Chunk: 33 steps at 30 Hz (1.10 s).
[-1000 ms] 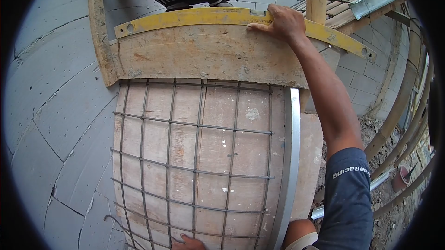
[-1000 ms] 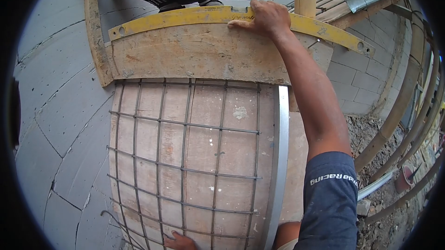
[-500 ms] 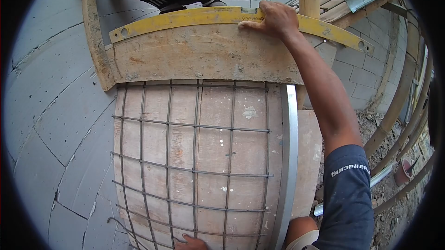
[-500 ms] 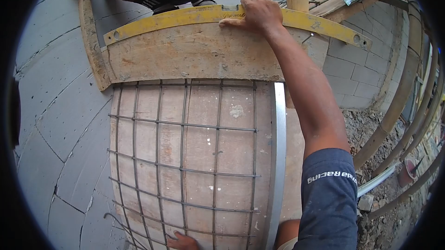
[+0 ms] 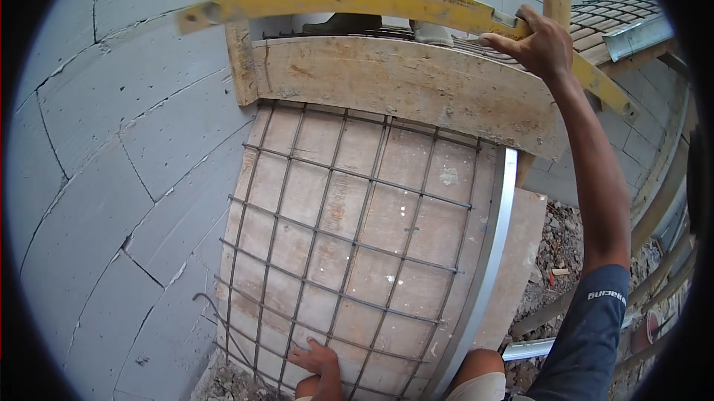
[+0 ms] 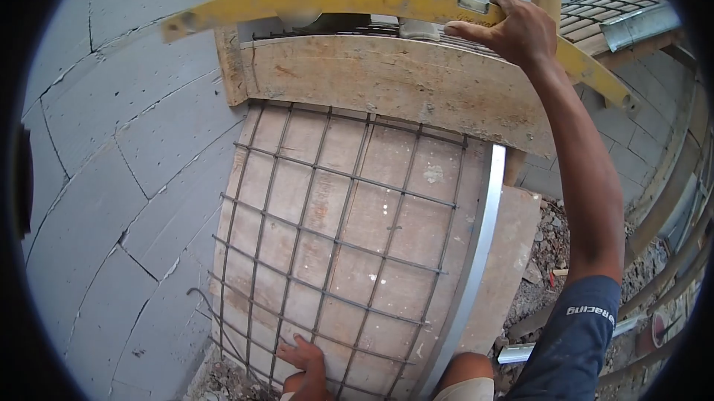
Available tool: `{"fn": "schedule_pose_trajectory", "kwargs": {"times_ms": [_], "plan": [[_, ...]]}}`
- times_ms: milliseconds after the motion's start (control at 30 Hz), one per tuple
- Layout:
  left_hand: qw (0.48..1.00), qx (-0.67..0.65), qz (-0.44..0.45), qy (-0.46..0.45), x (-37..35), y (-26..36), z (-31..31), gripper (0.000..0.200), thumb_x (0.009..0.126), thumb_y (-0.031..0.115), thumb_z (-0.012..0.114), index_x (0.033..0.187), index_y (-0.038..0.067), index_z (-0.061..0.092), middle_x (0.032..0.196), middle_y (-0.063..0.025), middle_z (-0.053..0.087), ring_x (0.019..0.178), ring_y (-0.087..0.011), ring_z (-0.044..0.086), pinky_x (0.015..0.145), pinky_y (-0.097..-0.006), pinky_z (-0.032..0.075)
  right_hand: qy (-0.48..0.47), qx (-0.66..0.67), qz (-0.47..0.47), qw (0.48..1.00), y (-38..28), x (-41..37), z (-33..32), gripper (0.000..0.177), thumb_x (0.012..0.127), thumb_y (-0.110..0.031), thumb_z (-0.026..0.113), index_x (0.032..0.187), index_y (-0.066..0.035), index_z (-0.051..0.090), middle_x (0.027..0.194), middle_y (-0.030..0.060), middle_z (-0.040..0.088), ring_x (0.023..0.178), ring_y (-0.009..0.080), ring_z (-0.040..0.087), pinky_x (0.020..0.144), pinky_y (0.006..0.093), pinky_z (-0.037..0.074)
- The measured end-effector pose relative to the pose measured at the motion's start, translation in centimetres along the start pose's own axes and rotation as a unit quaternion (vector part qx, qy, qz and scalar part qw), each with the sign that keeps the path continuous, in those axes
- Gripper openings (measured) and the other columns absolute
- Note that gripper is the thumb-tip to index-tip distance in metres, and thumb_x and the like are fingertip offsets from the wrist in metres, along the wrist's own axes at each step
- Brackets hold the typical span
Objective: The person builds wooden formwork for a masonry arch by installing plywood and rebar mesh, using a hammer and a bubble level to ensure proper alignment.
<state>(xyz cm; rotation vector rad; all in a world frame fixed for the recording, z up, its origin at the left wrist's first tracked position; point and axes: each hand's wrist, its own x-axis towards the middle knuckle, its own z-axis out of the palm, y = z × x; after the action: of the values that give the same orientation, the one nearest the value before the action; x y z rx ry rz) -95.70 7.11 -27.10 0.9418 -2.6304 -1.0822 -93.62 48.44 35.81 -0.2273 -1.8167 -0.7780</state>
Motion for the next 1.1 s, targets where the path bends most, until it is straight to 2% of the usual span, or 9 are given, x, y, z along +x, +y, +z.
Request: {"fn": "schedule_pose_trajectory", "kwargs": {"times_ms": [67,200,333,500,600,667,800,867,1100], "plan": [[1.0,0.008,-0.003,-0.024,-0.2,0.6,-1.1,0.072,0.095,0.044,0.052,0.138,-0.013,0.041,0.143,-0.0322,0.035,0.131,-0.0452,0.04,0.107,-0.0492,0.036,0.048,0.018,0.002,0.999,-0.4,-0.6,-3.1,0.079,0.067,-0.088,0.06,0.072,-0.009,0.059,0.054,0.0032,0.057,0.047,0.0118,0.058,0.045,0.0288,0.049],[0.999,0.001,0.045,-0.013,0.4,-0.5,-0.3,0.069,0.094,0.044,0.056,0.132,-0.012,0.045,0.134,-0.0313,0.04,0.124,-0.0442,0.046,0.102,-0.0502,0.041,-0.027,0.092,0.108,0.99,-1.3,-1.0,-11.7,0.072,0.073,-0.074,0.071,0.087,-0.003,0.067,0.065,0.0025,0.059,0.057,0.0099,0.054,0.054,0.0255,0.043],[0.991,-0.018,0.082,0.106,1.4,-2.8,3.1,0.061,0.092,0.043,0.061,0.123,-0.009,0.051,0.122,-0.025,0.047,0.116,-0.0415,0.048,0.097,-0.0501,0.042,0.08,0.436,0.313,0.84,2.5,-4.8,-19.7,0.066,0.087,-0.071,0.057,0.086,-0.005,0.062,0.067,-0.0019,0.052,0.058,0.0067,0.048,0.056,0.0221,0.039],[0.992,-0.02,0.087,0.086,1.5,-2.8,2.7,0.063,0.091,0.045,0.061,0.125,-0.008,0.051,0.121,-0.0258,0.048,0.116,-0.0427,0.048,0.098,-0.0508,0.042,0.086,0.416,0.446,0.788,2.7,-15.8,-28.0,0.069,0.087,-0.079,0.046,0.084,-0.01,0.051,0.061,-0.0034,0.043,0.053,0.0054,0.044,0.051,0.0221,0.037],[0.995,-0.007,0.072,0.074,1.8,-2.9,3.0,0.064,0.092,0.045,0.061,0.126,-0.008,0.051,0.122,-0.0264,0.047,0.116,-0.0429,0.048,0.098,-0.0503,0.042,0.109,0.323,0.538,0.771,3.9,-25.1,-26.6,0.062,0.089,-0.071,0.053,0.076,-0.01,0.052,0.062,-0.0017,0.047,0.055,0.0082,0.05,0.049,0.0236,0.037],[0.994,-0.016,0.084,0.065,0.9,-2.0,1.2,0.065,0.092,0.046,0.06,0.127,-0.008,0.05,0.123,-0.0277,0.047,0.116,-0.0438,0.048,0.099,-0.0505,0.041,0.051,0.175,0.546,0.818,7.1,-34.4,-23.8,0.06,0.093,-0.064,0.055,0.072,-0.008,0.053,0.063,0.0003,0.05,0.061,0.0102,0.053,0.057,0.0278,0.042],[0.998,0.006,0.046,0.043,0.3,-0.9,0.4,0.07,0.093,0.048,0.056,0.132,-0.009,0.047,0.129,-0.0336,0.044,0.121,-0.047,0.046,0.103,-0.0501,0.039,0.015,0.143,0.553,0.82,5.0,-43.8,-19.3,0.045,0.09,-0.042,0.071,0.091,0.002,0.067,0.074,0.0087,0.064,0.069,0.017,0.058,0.069,0.0351,0.047],[0.999,-0.007,0.04,0.029,0.1,-0.7,-0.5,0.071,0.094,0.049,0.054,0.134,-0.009,0.046,0.131,-0.0355,0.042,0.123,-0.0477,0.045,0.105,-0.0495,0.038,-0.028,0.125,0.618,0.776,4.2,-47.6,-16.9,0.042,0.085,-0.037,0.077,0.097,0.002,0.068,0.078,0.0123,0.067,0.073,0.0214,0.063,0.071,0.0357,0.049],[0.996,0.005,0.056,0.068,-0.1,-0.7,0.4,0.072,0.094,0.049,0.052,0.133,-0.011,0.047,0.135,-0.0383,0.039,0.125,-0.048,0.044,0.106,-0.0492,0.037,-0.08,0.041,0.606,0.791,1.2,-54.7,-12.6,0.05,0.079,-0.042,0.08,0.099,0.002,0.068,0.088,0.0177,0.071,0.083,0.0328,0.069,0.077,0.0412,0.052]]}}
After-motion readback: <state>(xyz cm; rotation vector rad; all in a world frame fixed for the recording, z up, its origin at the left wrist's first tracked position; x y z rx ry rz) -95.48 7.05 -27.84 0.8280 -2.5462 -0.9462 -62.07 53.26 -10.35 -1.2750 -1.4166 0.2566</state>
